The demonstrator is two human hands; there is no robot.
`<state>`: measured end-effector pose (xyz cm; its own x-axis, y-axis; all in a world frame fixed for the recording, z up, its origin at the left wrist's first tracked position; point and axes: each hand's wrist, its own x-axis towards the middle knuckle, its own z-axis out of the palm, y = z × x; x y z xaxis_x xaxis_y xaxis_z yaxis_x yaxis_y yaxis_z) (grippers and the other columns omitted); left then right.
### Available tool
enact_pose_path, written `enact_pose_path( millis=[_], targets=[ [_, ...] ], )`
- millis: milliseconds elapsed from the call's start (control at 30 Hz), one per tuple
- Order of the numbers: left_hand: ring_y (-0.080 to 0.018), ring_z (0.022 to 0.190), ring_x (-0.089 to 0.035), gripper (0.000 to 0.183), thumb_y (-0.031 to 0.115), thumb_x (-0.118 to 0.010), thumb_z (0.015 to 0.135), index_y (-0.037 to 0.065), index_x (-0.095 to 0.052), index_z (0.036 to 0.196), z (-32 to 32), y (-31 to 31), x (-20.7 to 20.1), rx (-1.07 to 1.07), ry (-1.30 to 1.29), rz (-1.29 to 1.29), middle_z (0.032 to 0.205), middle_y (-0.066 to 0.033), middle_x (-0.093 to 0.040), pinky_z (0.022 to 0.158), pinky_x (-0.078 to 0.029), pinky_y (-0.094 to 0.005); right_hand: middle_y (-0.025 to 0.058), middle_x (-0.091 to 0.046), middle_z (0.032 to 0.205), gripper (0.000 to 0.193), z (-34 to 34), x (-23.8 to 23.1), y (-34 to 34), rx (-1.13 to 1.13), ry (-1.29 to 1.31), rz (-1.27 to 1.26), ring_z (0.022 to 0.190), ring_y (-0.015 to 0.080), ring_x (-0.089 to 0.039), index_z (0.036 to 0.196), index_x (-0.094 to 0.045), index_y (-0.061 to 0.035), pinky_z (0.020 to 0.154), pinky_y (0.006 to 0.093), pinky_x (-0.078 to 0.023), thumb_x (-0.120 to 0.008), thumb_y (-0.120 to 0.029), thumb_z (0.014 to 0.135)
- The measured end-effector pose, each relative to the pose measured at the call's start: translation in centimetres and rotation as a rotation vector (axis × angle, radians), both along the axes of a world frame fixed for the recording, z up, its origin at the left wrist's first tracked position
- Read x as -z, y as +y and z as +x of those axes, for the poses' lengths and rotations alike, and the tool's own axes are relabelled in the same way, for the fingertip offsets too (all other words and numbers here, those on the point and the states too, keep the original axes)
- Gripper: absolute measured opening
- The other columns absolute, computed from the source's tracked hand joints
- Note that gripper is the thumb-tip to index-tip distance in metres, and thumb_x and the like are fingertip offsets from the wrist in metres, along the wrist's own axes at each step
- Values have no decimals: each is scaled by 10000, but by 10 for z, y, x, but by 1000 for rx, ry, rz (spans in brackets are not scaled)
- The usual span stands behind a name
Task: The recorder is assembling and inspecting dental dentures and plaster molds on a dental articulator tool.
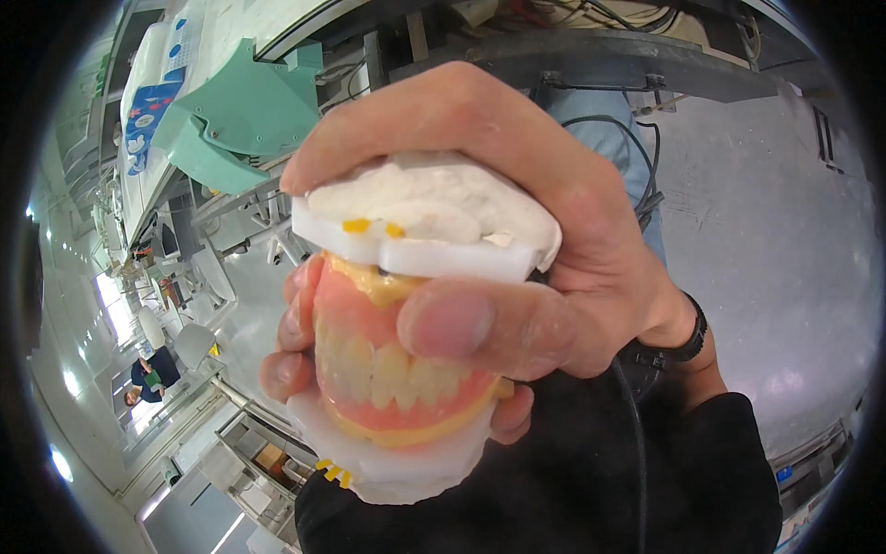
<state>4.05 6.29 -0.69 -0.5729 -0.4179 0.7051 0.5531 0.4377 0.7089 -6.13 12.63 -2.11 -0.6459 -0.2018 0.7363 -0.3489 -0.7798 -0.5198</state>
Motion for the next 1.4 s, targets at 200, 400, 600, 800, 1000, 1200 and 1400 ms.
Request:
enact_pose_path(
  millis=[200,400,600,800,1000,1200,1400],
  targets=[
    [-293,1127,-546,911,397,-873,663,76,-352,1338,0,-1,-2,16,-1,7,1268,-134,-451,963,-482,-419,284,-570,1073,737,3,-1,-1,12,-49,-11,1034,347,-586,1208,-487,78,870,431,-500,-634,-558,865],
    [-286,1114,-550,917,386,-885,648,80,-354,1330,2,-2,-4,18,9,12,1256,-122,-450,952,-493,-409,271,-541,1116,704,4,-20,18,-12,-89,183,1062,337,-560,1219,-466,50,885,424,-490,-623,-548,882],
    [-280,1101,-554,923,375,-898,634,83,-356,1322,-1,-8,1,24,29,4,1244,-109,-448,941,-504,-399,264,-524,1138,685,5,-24,23,-30,-103,258,1070,326,-546,1224,-457,32,889,420,-485,-613,-547,892],
    [-274,1088,-559,929,364,-910,619,87,-358,1314,-3,-9,3,39,40,-2,1233,-97,-447,930,-515,-389,280,-515,1166,655,11,-34,21,-55,-175,228,1063,312,-546,1235,-456,29,879,414,-489,-652,-489,888],
    [-267,1075,-563,936,354,-923,605,90,-360,1305,-6,-15,3,36,61,-13,1221,-85,-445,919,-526,-379,323,-488,1264,1006,16,-36,7,-80,-257,73,1095,321,-558,1317,-403,94,905,387,-465,-943,-346,591],
    [-261,1062,-567,944,343,-936,590,94,-362,1297,-14,-19,10,47,73,-38,1209,-73,-443,908,-537,-369,290,-518,1270,1190,6,-57,35,27,-136,532,1066,262,-594,1330,-403,130,914,335,-477,-984,-381,426],
    [-255,1049,-571,951,332,-948,576,97,-364,1289,-22,-28,18,75,121,-106,1197,-61,-442,897,-548,-359,268,-589,1150,933,11,-57,26,487,61,674,987,280,-638,1222,-485,133,804,332,-531,-887,-337,523]
  ],
)
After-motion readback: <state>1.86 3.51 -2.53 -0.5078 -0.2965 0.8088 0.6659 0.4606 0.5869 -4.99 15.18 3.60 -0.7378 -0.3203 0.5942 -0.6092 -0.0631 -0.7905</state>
